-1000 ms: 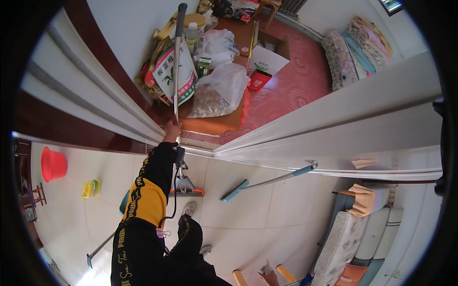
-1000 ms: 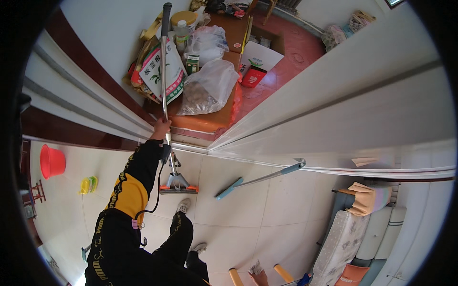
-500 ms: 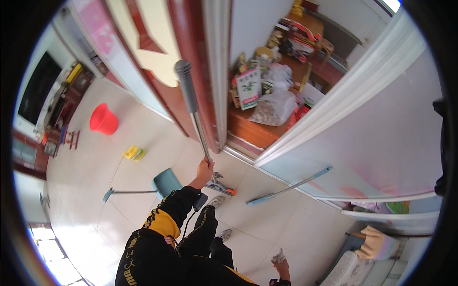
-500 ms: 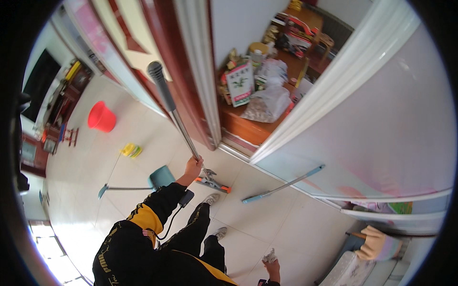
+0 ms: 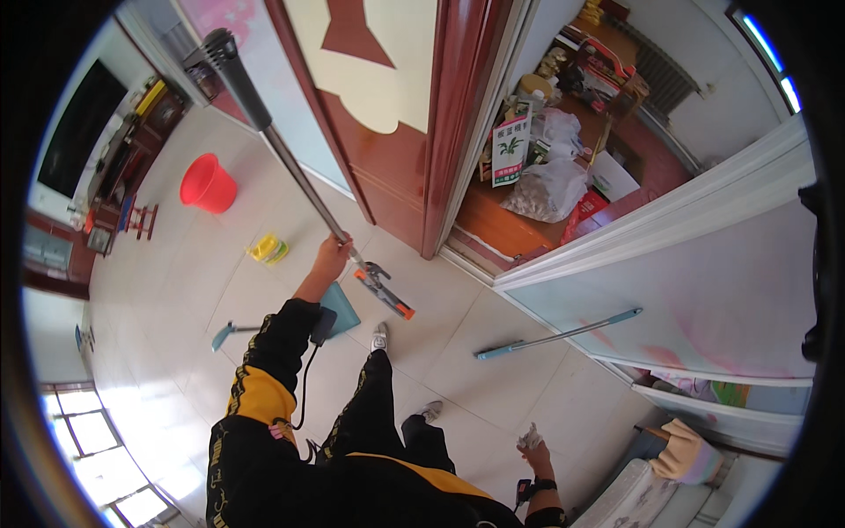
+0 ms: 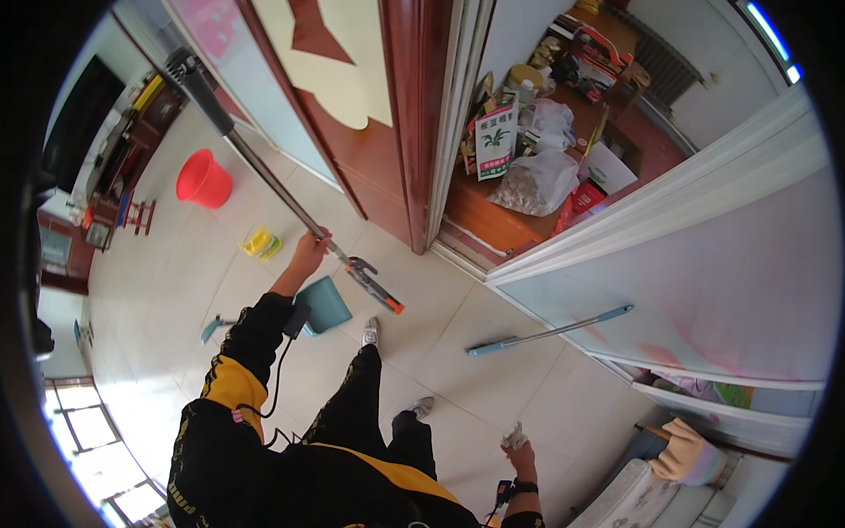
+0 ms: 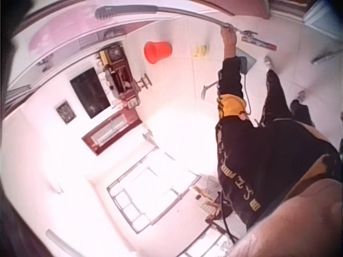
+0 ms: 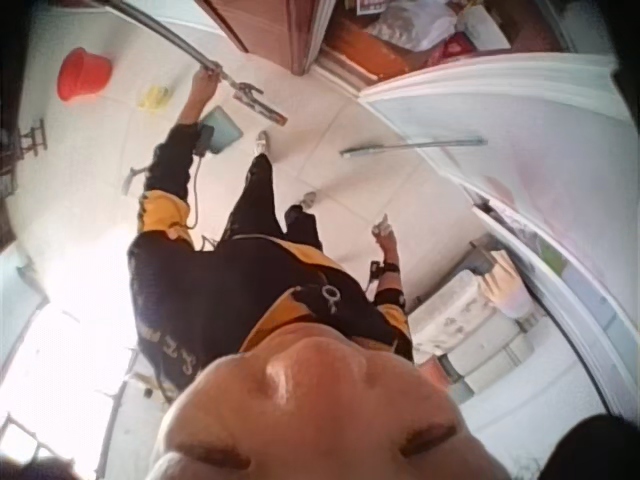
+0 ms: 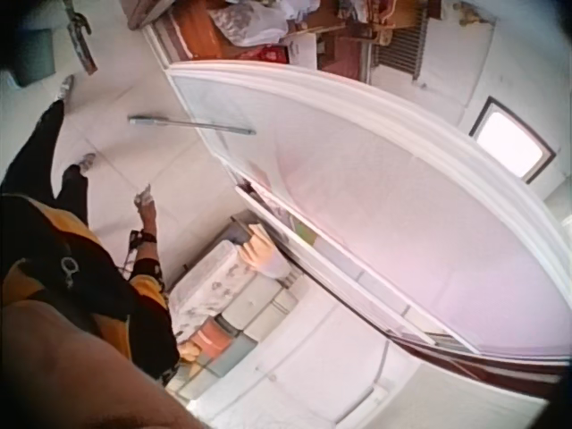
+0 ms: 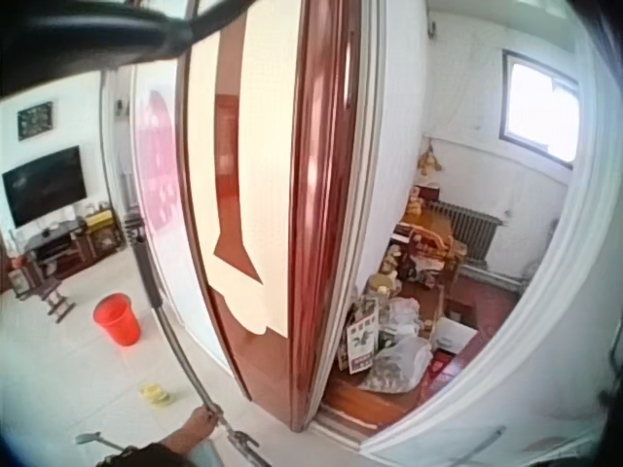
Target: The person cleans the door threshold and adjacent floor using a cloth and a broom. They repeatedly wipe the threshold, rinse the cloth in a sink, and return to wipe the area again.
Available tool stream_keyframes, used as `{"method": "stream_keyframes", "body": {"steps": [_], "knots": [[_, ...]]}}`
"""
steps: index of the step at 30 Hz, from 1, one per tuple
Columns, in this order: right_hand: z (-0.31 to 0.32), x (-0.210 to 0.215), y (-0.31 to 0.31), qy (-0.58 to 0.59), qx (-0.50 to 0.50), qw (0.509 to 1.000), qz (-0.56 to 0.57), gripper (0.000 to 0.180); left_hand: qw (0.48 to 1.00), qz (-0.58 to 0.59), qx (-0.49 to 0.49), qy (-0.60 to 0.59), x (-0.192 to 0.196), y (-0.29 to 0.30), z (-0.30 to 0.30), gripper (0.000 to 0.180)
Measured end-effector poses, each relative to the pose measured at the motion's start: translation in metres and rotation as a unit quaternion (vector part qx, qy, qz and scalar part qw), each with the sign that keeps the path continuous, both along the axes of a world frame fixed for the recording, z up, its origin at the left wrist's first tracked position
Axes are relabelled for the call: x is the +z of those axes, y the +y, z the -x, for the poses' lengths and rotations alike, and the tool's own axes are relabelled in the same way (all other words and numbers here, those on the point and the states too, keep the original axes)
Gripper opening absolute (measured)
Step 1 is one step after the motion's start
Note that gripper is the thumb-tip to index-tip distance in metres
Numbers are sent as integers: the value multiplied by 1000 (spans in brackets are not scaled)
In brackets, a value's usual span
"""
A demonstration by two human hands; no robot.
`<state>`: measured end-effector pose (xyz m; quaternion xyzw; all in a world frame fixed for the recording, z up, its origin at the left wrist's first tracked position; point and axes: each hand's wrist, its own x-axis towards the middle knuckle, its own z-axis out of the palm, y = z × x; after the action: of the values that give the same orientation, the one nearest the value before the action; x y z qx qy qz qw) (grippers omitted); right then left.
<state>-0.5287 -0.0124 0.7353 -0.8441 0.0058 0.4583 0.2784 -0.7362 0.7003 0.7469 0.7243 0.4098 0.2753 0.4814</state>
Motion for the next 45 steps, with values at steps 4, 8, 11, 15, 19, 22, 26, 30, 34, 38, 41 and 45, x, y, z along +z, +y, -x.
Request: {"method": "stream_keyframes", "body": {"steps": [4,8,11,15,19,22,26,30,34,38,41,45], "knots": [[5,-9,68,-32,106,993,34,54,999,7,7,45,-22,67,9,14],[-16,0,153,-12,146,988,52,67,997,-11,-8,71,-58,120,12,14],[-36,11,217,-3,124,992,5,79,992,-1,-13,129,-85,147,5,14],[-77,6,285,185,47,980,-52,84,991,-27,-24,130,-102,173,-2,14],[-105,-39,327,217,1,971,-100,77,986,65,-39,151,-93,183,8,27],[-120,-103,356,101,69,986,-115,68,994,41,-46,92,-81,173,13,54],[-148,-197,390,1,91,994,-57,59,995,33,-46,80,-79,161,10,79],[-183,-291,434,-151,83,980,-103,59,996,-20,-43,74,-114,154,26,80],[-223,-377,494,-307,169,936,-46,47,991,32,35,121,-183,136,66,74],[-247,-446,560,-438,258,857,-88,45,982,17,-3,187,-246,104,92,61],[-258,-497,610,-523,240,794,-197,41,982,19,-9,188,-280,95,97,56],[-261,-562,654,-580,211,758,-211,29,978,-12,30,204,-310,100,103,51]]}}
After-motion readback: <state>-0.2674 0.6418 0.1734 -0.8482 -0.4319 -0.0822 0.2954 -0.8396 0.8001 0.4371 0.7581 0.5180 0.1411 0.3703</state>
